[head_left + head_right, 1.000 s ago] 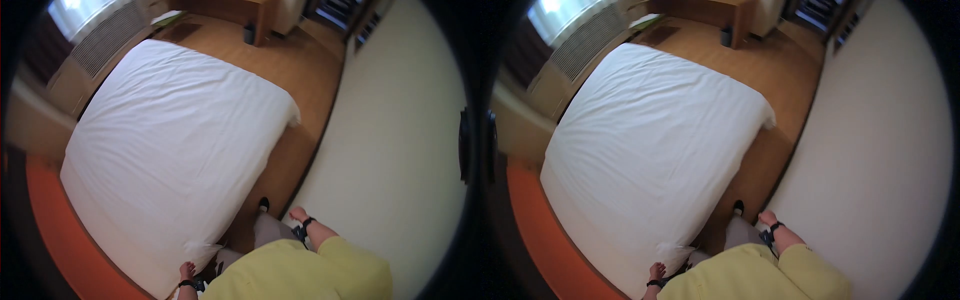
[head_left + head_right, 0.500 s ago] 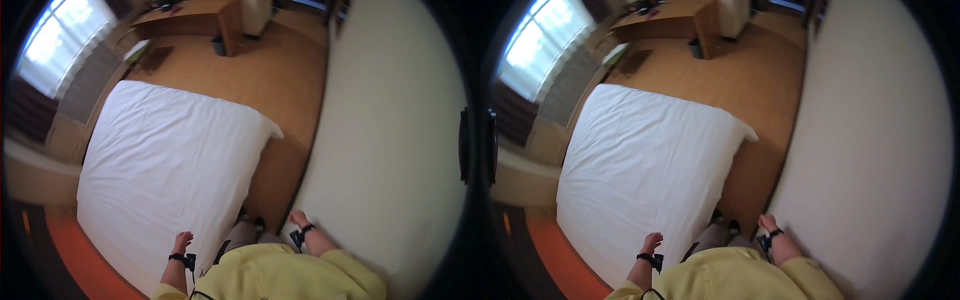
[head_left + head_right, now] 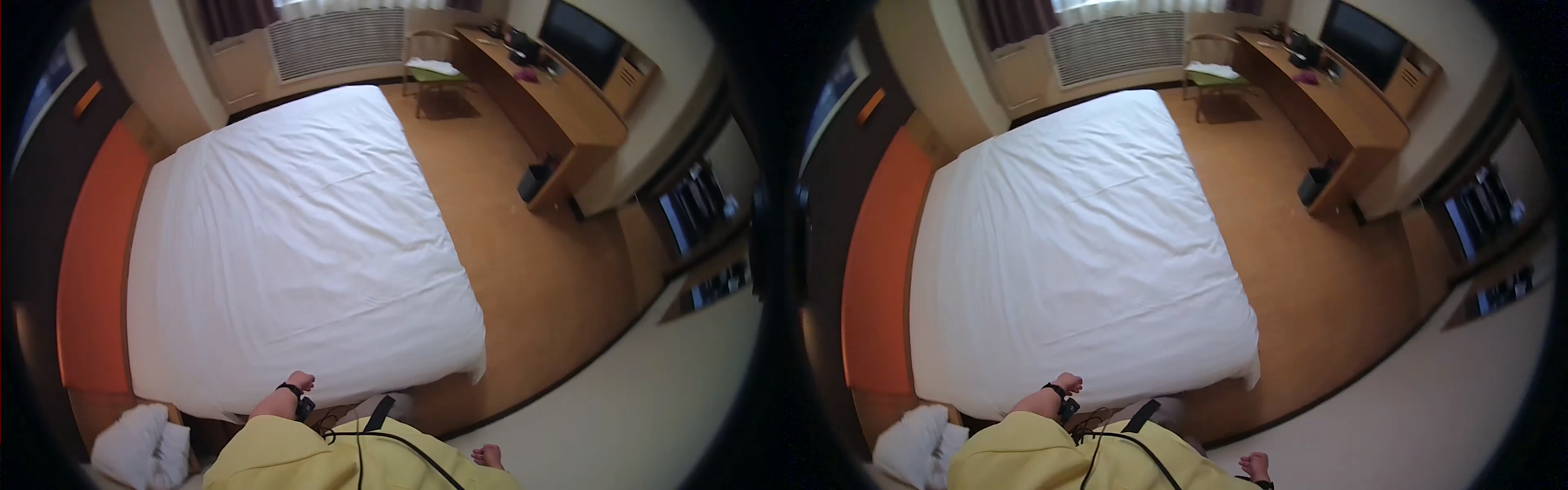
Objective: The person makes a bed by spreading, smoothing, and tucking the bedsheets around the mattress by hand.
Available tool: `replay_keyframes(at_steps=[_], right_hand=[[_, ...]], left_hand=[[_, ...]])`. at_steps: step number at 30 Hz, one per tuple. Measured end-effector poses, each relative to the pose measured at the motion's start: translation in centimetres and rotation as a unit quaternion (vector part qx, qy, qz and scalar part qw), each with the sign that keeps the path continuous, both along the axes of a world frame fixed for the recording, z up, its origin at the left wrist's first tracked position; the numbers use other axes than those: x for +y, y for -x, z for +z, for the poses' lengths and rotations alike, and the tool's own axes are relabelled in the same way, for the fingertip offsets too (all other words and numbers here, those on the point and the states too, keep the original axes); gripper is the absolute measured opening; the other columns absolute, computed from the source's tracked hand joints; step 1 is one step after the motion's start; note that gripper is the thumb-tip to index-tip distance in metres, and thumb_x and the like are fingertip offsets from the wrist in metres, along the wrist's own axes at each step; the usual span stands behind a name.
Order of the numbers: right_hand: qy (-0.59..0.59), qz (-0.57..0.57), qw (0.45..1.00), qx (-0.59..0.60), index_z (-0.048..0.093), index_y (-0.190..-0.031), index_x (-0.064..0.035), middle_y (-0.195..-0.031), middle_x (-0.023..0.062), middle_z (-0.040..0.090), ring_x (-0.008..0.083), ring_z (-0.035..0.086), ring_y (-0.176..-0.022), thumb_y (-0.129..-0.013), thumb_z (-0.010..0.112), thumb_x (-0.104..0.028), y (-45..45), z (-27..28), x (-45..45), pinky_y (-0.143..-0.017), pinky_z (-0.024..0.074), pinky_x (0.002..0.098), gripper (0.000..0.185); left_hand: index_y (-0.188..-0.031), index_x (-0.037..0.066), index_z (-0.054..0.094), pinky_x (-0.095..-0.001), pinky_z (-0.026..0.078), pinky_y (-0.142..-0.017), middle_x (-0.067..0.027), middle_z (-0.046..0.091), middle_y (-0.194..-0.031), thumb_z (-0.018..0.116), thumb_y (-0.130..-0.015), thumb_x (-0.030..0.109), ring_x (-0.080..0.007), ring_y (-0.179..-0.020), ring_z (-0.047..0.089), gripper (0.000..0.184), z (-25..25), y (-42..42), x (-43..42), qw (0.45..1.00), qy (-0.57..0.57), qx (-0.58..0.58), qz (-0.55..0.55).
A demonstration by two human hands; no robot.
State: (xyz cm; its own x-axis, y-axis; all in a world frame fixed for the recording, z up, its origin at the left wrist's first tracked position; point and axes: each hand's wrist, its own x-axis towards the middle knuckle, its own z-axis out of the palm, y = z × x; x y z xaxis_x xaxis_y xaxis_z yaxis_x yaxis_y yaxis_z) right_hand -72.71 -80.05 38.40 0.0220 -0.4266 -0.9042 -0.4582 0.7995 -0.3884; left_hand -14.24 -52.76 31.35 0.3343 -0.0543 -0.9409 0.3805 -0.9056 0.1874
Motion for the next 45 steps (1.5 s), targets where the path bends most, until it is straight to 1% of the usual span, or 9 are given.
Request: replay_keyframes(at_steps=[4,6,10,14,18,27,32,39,45], right_hand=[[0.060,0.000,0.998,-0.028,0.041,-0.099,-0.0062,-0.077,0.0120,0.055,0.0259,0.058,-0.063,-0.080,0.041,-0.012,1.3,7.3,-12.5,-0.054,0.0486,0.0370,0.020],[0.010,0.276,0.960,0.042,0.046,-0.116,-0.0076,-0.116,0.0100,0.048,0.0144,0.041,-0.108,-0.077,0.055,-0.042,7.4,3.8,-16.9,-0.093,0.0268,0.0331,0.053],[0.080,0.167,0.983,-0.016,0.057,-0.090,-0.0061,-0.084,0.0100,0.059,0.0141,0.051,-0.085,-0.079,0.051,-0.028,8.5,5.1,-26.3,-0.074,0.0415,0.0367,0.026],[0.060,0.177,0.982,0.003,0.055,-0.091,-0.0062,-0.083,0.0101,0.058,0.0162,0.053,-0.081,-0.079,0.049,-0.026,7.0,6.3,-37.5,-0.071,0.0428,0.0365,0.024],[0.052,0.183,0.982,0.016,0.052,-0.093,-0.0062,-0.081,0.0103,0.058,0.0183,0.054,-0.077,-0.080,0.047,-0.023,9.6,6.9,-52.8,-0.067,0.0442,0.0363,0.022],[0.043,0.149,0.987,0.042,0.045,-0.096,-0.0063,-0.077,0.0105,0.056,0.0231,0.056,-0.067,-0.081,0.044,-0.018,11.4,5.3,-75.2,-0.059,0.0472,0.0359,0.019],[-0.043,0.098,0.994,-0.037,0.042,-0.098,-0.0064,-0.075,0.0106,0.055,0.0257,0.058,-0.062,-0.082,0.042,-0.015,7.7,-3.9,-83.2,-0.055,0.0490,0.0356,0.018],[0.019,0.359,0.933,-0.021,0.048,-0.076,-0.0065,-0.069,0.0106,0.058,0.0243,0.058,-0.059,-0.082,0.040,-0.021,-14.3,6.2,-83.6,-0.056,0.0489,0.0352,0.018],[0.075,0.262,0.962,-0.031,0.048,-0.066,-0.0043,-0.060,0.0104,0.055,0.0207,0.057,-0.051,-0.079,0.044,-0.021,-22.1,2.4,-92.0,-0.047,0.0458,0.0310,0.022]], left_hand=[[-0.071,0.006,0.059,-0.0320,0.043,-0.046,-0.0035,0.062,-0.068,0.052,-0.072,0.025,-0.0150,-0.057,0.058,0.020,7.7,1.3,-8.7,0.997,0.075,0.005,-0.034],[-0.068,0.005,0.060,-0.0329,0.044,-0.050,-0.0051,0.062,-0.066,0.051,-0.071,0.025,-0.0166,-0.057,0.058,0.023,15.0,1.9,-12.8,0.992,0.101,-0.010,-0.070],[-0.067,0.002,0.062,-0.0292,0.045,-0.059,-0.0088,0.061,-0.061,0.049,-0.068,0.028,-0.0191,-0.058,0.058,0.029,5.9,8.0,-23.3,0.974,0.177,-0.124,-0.068],[-0.073,0.001,0.063,-0.0323,0.046,-0.066,-0.0130,0.062,-0.070,0.049,-0.068,0.030,-0.0239,-0.067,0.059,0.032,11.3,11.5,-29.9,0.965,0.189,-0.182,-0.009],[-0.083,0.002,0.063,-0.0385,0.044,-0.077,-0.0204,0.059,-0.088,0.051,-0.067,0.032,-0.0328,-0.085,0.056,0.036,13.6,20.0,-35.8,0.970,0.023,-0.201,-0.132],[-0.077,0.001,0.063,-0.0345,0.044,-0.067,-0.0126,0.061,-0.078,0.055,-0.068,0.034,-0.0243,-0.071,0.057,0.035,14.7,27.3,-42.4,0.993,-0.002,-0.100,-0.060],[-0.075,0.001,0.062,-0.0338,0.044,-0.062,-0.0105,0.061,-0.071,0.054,-0.068,0.033,-0.0210,-0.065,0.056,0.033,16.8,24.8,-48.1,0.995,0.014,-0.098,0.015],[-0.077,0.005,0.064,-0.0327,0.044,-0.065,-0.0101,0.062,-0.075,0.054,-0.069,0.036,-0.0220,-0.069,0.058,0.033,14.0,21.3,-50.7,0.996,-0.065,-0.054,-0.003],[-0.083,0.006,0.063,-0.0308,0.046,-0.063,-0.0053,0.064,-0.079,0.053,-0.072,0.036,-0.0168,-0.068,0.059,0.033,8.9,9.8,-55.6,0.991,-0.067,-0.019,0.113]])
